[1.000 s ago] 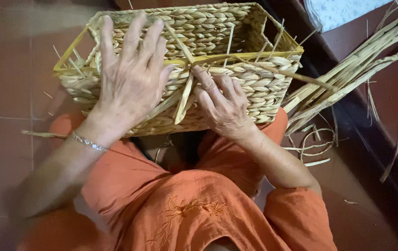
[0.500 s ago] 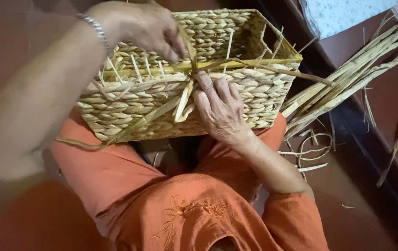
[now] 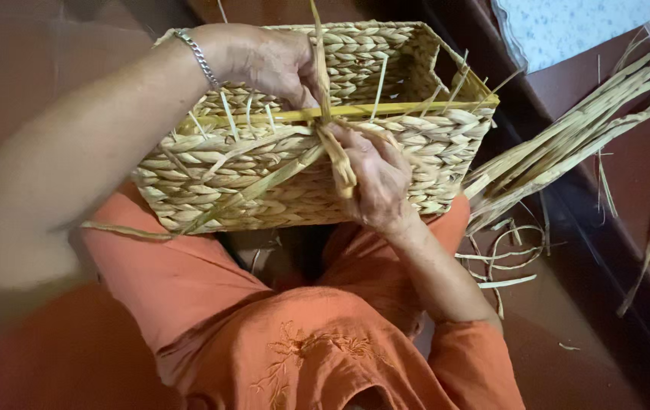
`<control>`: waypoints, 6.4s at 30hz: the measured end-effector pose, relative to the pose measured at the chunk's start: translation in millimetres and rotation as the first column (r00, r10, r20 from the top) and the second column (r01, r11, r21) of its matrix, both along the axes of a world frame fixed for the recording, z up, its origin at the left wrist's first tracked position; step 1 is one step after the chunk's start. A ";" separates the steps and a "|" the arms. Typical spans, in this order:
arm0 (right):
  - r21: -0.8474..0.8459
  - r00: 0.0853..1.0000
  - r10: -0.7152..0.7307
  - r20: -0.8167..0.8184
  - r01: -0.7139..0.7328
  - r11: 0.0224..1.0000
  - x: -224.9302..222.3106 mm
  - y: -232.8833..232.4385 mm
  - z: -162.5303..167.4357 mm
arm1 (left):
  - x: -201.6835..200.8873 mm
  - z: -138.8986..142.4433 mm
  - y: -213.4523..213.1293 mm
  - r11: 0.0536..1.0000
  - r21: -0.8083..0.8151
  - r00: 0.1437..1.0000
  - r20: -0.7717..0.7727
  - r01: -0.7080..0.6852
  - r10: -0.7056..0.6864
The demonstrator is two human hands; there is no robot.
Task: The person sits on the floor weaving a water hyacinth basket, wrapping palm-leaf strips around the rim and tucking them into the woven sides. They cut strips with scissors, pull strips tight by hand, and rotate the basket to work around its edges.
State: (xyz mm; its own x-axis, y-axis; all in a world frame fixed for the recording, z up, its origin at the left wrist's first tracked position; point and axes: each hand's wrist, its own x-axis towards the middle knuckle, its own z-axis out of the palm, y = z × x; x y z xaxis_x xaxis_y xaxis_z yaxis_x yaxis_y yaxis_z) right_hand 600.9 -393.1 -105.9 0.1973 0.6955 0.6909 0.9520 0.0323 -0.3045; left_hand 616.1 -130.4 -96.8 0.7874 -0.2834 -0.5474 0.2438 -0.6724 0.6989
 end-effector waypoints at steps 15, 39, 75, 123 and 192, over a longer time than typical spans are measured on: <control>0.035 0.992 -0.128 0.009 0.128 0.991 -3.9 12.2 0.7 | -16.0 -50.2 62.2 0.489 0.871 0.998 0.009 -0.038 0.062; 0.104 0.685 -0.251 -0.684 0.432 0.896 77.0 -72.8 -17.6 | -85.3 -22.8 114.0 0.566 0.814 0.923 -0.104 -0.134 0.369; 0.121 0.679 -0.102 -0.727 0.273 0.954 95.6 -71.1 -38.2 | -99.4 50.7 48.7 0.973 0.216 0.996 -0.020 -0.085 0.091; 0.246 0.522 0.003 -0.853 0.396 0.885 67.5 -65.7 -39.7 | -214.6 37.0 -86.7 0.349 0.921 0.759 0.349 -0.171 -0.550; -0.248 0.993 0.106 0.059 -0.088 0.965 7.2 40.7 31.9 | -183.3 2.5 -65.6 0.615 0.427 0.375 0.900 -0.663 -0.220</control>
State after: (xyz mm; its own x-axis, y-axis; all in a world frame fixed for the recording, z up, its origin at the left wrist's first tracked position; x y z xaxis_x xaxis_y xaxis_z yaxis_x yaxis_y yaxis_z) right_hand 608.0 -352.4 -74.0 0.0775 0.8582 0.5074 0.9674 0.0584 -0.2464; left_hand 432.7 -196.0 -94.3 0.8378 0.0669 0.5418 0.0850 -0.9963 -0.0083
